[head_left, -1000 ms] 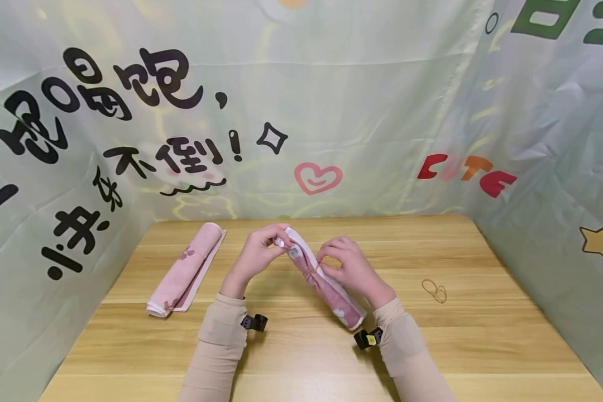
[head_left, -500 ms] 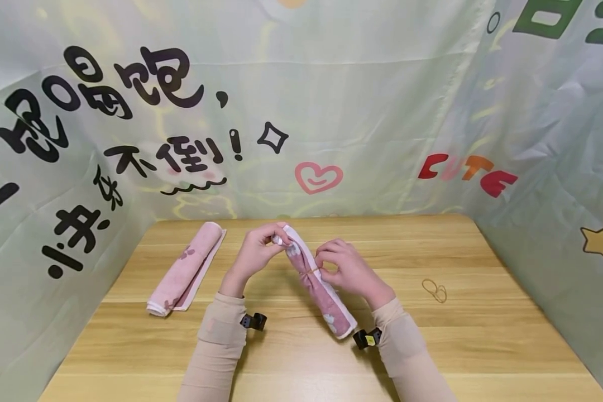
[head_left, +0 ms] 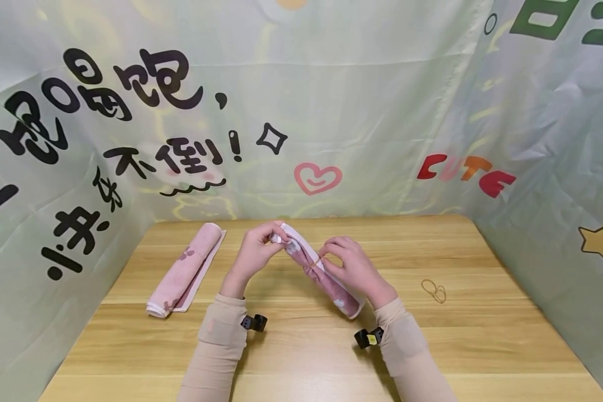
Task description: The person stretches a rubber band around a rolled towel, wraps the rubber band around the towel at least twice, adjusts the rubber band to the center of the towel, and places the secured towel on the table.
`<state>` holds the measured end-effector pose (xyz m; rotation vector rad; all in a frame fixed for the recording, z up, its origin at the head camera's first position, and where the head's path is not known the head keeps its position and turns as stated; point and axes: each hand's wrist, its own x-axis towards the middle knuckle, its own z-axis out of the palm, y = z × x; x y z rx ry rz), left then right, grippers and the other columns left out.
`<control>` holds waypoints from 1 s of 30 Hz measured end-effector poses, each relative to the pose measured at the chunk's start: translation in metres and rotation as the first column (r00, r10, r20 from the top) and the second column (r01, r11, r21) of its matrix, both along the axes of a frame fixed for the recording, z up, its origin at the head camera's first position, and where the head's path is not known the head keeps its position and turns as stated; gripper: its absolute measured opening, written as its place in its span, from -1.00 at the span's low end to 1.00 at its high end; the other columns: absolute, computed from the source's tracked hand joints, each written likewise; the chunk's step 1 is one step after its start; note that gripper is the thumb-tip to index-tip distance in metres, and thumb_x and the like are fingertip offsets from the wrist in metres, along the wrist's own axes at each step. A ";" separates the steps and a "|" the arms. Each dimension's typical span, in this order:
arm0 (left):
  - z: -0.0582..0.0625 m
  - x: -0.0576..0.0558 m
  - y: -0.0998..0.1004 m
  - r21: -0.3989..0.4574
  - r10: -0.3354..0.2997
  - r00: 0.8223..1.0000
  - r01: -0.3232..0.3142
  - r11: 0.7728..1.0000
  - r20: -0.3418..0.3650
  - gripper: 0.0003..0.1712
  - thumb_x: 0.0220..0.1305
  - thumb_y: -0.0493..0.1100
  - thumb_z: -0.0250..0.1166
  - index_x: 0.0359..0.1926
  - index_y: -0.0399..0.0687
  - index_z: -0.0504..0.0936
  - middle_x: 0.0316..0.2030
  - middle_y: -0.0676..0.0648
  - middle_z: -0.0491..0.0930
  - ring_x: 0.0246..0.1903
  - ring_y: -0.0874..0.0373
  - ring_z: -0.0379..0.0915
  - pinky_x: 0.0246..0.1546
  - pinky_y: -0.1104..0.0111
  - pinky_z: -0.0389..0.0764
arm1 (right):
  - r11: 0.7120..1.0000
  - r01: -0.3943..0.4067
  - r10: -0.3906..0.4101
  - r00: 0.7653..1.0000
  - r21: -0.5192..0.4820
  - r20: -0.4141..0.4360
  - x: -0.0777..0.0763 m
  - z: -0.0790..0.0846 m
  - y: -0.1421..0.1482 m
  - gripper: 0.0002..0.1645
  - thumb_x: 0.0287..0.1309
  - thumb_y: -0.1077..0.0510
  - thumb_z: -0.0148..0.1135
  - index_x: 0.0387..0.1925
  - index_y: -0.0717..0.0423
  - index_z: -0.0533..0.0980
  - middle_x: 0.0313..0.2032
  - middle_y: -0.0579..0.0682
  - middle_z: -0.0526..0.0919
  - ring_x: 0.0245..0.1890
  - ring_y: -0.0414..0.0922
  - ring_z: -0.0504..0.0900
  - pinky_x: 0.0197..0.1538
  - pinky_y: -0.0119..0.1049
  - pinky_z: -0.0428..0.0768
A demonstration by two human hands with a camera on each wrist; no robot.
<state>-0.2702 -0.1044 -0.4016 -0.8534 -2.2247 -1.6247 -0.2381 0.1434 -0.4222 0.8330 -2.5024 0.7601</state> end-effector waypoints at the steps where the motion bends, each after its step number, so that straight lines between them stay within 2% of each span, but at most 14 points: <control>1: 0.000 0.000 0.000 -0.002 0.010 1.000 -0.010 1.000 -0.001 -0.88 0.13 -0.49 0.31 -0.39 -0.23 0.61 0.02 -0.29 0.63 -0.01 -0.01 0.56 -0.20 0.50 0.60 | 1.000 0.007 -0.007 1.000 -0.005 -0.001 0.000 0.000 0.000 -0.92 0.15 0.15 0.32 -0.28 -0.02 0.62 -0.14 -0.01 0.65 -0.05 -0.01 0.55 0.09 -0.01 0.51; 8: -0.002 -0.001 0.004 -0.019 0.067 0.998 -0.068 0.998 -0.020 -0.86 0.11 -0.47 0.33 -0.36 -0.19 0.63 -0.01 -0.25 0.64 -0.06 0.06 0.57 -0.25 0.49 0.60 | 0.999 0.035 -0.036 0.999 -0.033 -0.032 -0.001 -0.002 -0.003 -0.85 0.17 0.05 0.33 -0.25 -0.02 0.59 -0.14 -0.03 0.65 -0.06 -0.02 0.56 0.08 -0.02 0.52; 11: -0.002 -0.001 0.006 -0.019 0.080 0.996 -0.081 0.997 -0.035 -0.87 0.11 -0.45 0.35 -0.36 -0.18 0.64 -0.05 -0.22 0.66 -0.21 0.15 0.54 -0.34 0.51 0.56 | 0.997 0.064 -0.066 0.997 -0.042 -0.040 0.000 -0.003 -0.006 -0.78 0.13 -0.01 0.37 -0.25 -0.03 0.57 -0.16 -0.04 0.65 -0.08 -0.02 0.57 0.04 -0.03 0.54; 16: -0.002 0.000 0.009 -0.028 0.084 0.995 -0.086 0.996 -0.060 -0.86 0.10 -0.42 0.37 -0.35 -0.14 0.65 -0.15 -0.17 0.67 -0.46 0.22 0.37 -0.50 0.51 0.41 | 0.991 0.132 -0.132 0.991 -0.036 -0.008 0.000 -0.006 -0.016 -0.62 0.06 -0.06 0.42 -0.19 0.03 0.51 -0.22 -0.01 0.64 -0.16 -0.04 0.56 -0.09 -0.04 0.54; 21: -0.001 0.001 0.011 -0.027 0.075 0.996 -0.076 0.997 -0.050 -0.87 0.10 -0.40 0.38 -0.35 -0.13 0.64 -0.18 -0.16 0.65 -0.43 0.20 0.40 -0.48 0.50 0.45 | 0.988 0.156 -0.155 0.986 -0.013 0.052 -0.001 -0.010 -0.023 -0.51 0.02 0.00 0.44 -0.08 0.09 0.44 -0.26 0.01 0.59 -0.26 -0.08 0.51 -0.19 -0.11 0.51; 30: 0.002 0.003 0.012 -0.064 0.057 0.998 -0.058 0.996 -0.015 -0.87 0.11 -0.36 0.40 -0.35 -0.10 0.63 -0.23 -0.12 0.64 -0.45 0.19 0.36 -0.49 0.51 0.41 | 0.983 0.179 -0.174 0.979 -0.042 0.110 0.000 -0.011 -0.024 -0.53 -0.09 0.12 0.31 -0.09 0.08 0.40 -0.33 -0.03 0.49 -0.29 -0.09 0.43 -0.22 -0.17 0.42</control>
